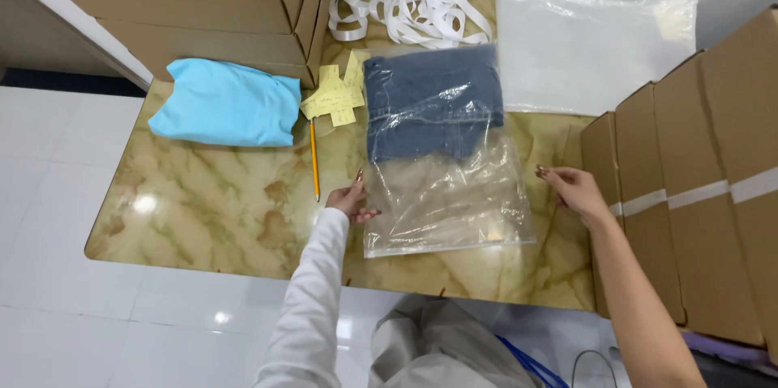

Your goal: The person places a folded pair of jeans into a clear plastic bag, seals it, and sets it aside. They then open a cardboard box, place the bagged jeans inside, close the box, and secure it with a white ribbon tied in a cross pattern.

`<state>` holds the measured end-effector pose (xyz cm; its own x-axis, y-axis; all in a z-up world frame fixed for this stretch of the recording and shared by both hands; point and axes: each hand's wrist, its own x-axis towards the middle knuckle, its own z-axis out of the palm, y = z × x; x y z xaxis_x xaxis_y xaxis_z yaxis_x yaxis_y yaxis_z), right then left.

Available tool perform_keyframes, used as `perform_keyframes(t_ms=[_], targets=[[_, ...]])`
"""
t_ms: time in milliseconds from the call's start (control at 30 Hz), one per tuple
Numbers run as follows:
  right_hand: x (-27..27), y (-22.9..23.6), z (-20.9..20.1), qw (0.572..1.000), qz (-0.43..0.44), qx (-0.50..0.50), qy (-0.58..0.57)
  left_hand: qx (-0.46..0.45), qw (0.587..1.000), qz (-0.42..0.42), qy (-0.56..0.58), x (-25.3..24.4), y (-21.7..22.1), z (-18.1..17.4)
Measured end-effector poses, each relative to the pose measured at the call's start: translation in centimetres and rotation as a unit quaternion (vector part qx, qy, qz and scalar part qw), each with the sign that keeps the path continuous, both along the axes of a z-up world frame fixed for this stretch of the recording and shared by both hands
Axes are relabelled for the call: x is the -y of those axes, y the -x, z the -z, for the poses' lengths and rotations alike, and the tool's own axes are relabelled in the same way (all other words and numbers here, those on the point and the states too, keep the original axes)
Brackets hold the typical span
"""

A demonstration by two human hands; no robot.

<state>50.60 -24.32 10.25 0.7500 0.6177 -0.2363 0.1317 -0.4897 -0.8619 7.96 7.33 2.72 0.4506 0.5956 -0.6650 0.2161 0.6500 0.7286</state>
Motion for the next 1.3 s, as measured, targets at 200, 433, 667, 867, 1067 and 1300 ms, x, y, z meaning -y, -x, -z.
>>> perform_keyframes(t_ms=[200, 433, 667, 867, 1067, 1300], targets=[[-8.7, -1.3, 1.0, 0.988, -0.047, -0.143, -0.034, -0.018, 0.996, -0.071, 0.058, -2.6, -5.1, 1.4], [-10.9, -4.2, 2.2, 0.973, -0.087, -0.212, 0.022, 0.006, 0.995, -0.096, 0.040, -2.8, -5.2, 2.6], [-13.7, -4.4, -8.6, 0.943, -0.128, -0.300, -0.061, 0.070, 0.987, -0.125, -0.075, -8.5, -5.0, -0.1], [-17.5, -3.9, -14.8, 0.947, -0.129, -0.287, -0.071, 0.102, 0.976, -0.061, -0.183, -14.3, -8.1, -10.8], [-21.4, -3.8, -16.5, 0.974, -0.106, -0.168, -0.111, 0.110, 0.954, -0.039, -0.276, -17.4, -11.1, -14.3], [-22.2, -3.3, -18.9, 0.975, -0.135, -0.152, -0.096, 0.170, 0.961, 0.082, -0.200, -21.2, -10.4, -16.3]])
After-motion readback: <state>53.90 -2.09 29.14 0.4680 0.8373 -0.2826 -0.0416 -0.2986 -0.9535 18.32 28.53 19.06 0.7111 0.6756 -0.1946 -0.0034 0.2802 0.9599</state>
